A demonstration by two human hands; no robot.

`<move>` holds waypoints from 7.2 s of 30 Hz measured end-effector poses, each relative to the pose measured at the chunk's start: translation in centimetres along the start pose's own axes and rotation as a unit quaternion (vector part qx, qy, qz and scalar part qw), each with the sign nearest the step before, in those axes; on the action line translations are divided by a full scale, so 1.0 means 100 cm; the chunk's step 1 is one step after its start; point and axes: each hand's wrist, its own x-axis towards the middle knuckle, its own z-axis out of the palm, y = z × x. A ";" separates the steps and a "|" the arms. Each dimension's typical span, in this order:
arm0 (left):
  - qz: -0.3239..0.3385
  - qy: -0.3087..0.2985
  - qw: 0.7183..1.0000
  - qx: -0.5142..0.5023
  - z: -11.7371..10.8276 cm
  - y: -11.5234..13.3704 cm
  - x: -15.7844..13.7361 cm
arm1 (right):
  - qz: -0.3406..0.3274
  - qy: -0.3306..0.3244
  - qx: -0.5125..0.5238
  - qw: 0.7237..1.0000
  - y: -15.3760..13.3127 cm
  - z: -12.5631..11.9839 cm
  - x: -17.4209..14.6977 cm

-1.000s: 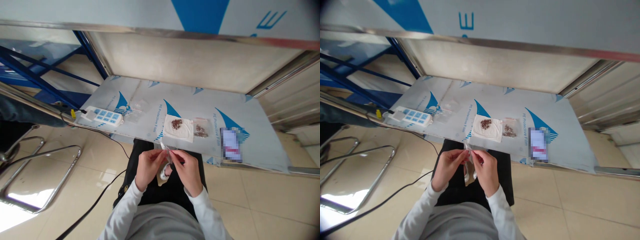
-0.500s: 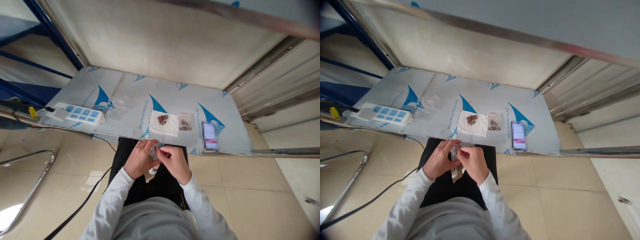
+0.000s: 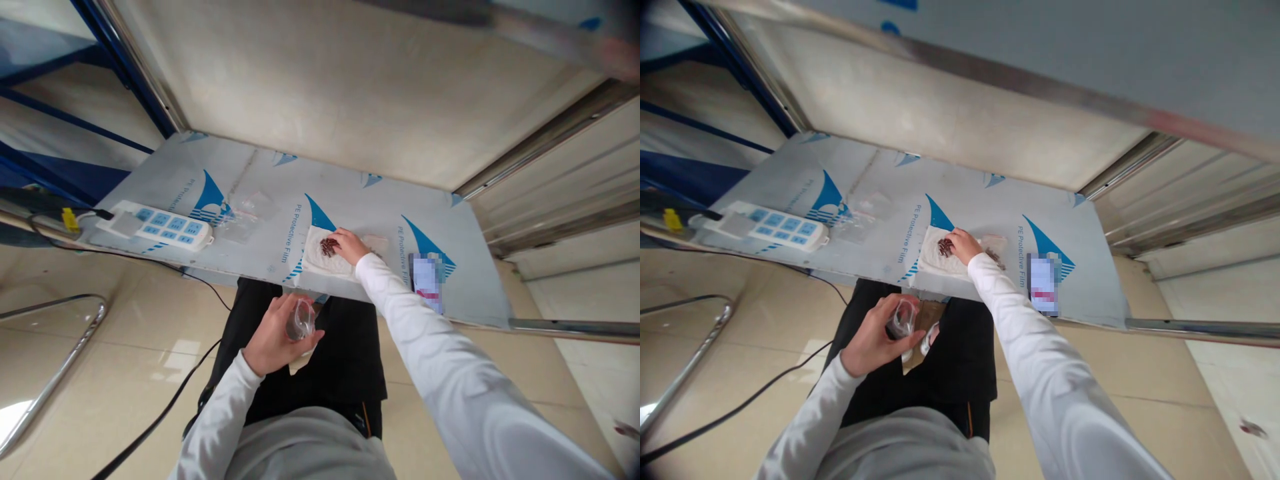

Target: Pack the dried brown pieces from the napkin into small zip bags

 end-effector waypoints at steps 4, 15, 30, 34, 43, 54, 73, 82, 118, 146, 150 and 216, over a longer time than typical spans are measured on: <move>-0.004 0.002 1.000 -0.014 -0.002 -0.005 0.001 | 0.003 -0.009 -0.020 1.000 -0.002 0.004 -0.004; 0.006 0.113 0.989 -0.090 0.009 -0.016 0.042 | 0.040 -0.039 -0.044 0.997 -0.003 0.002 -0.004; 0.029 0.140 0.987 -0.071 0.020 -0.016 0.069 | 0.057 0.157 0.147 0.975 -0.079 -0.064 -0.046; 0.025 0.130 0.990 -0.056 0.021 -0.009 0.071 | -0.020 0.068 0.142 0.987 -0.123 -0.091 -0.070; 0.022 0.150 0.987 -0.051 0.019 -0.001 0.067 | -0.101 0.001 0.101 0.990 -0.126 -0.099 -0.068; 0.009 0.185 0.980 -0.076 0.009 -0.007 0.058 | 0.130 0.043 0.043 0.990 -0.001 -0.004 -0.015; -0.003 0.184 0.980 -0.072 0.010 -0.013 0.060 | 0.150 0.114 0.114 0.975 -0.018 -0.015 -0.021; 0.021 0.148 0.985 -0.089 0.015 0.002 0.063 | -0.041 0.069 0.180 0.980 -0.143 -0.100 -0.076; -0.100 0.179 0.914 -0.351 0.009 0.035 0.006 | 0.202 0.114 0.540 0.809 -0.162 -0.060 -0.145; -0.076 0.092 0.986 -0.116 0.015 -0.007 0.082 | 0.282 0.260 0.477 0.791 -0.067 -0.042 -0.133; -0.182 0.223 0.947 0.143 -0.043 -0.066 0.105 | 0.377 0.280 0.279 0.838 0.008 -0.051 -0.096; 0.089 0.075 0.985 0.127 0.009 0.022 0.030 | 0.186 0.197 0.274 0.923 -0.160 -0.038 -0.127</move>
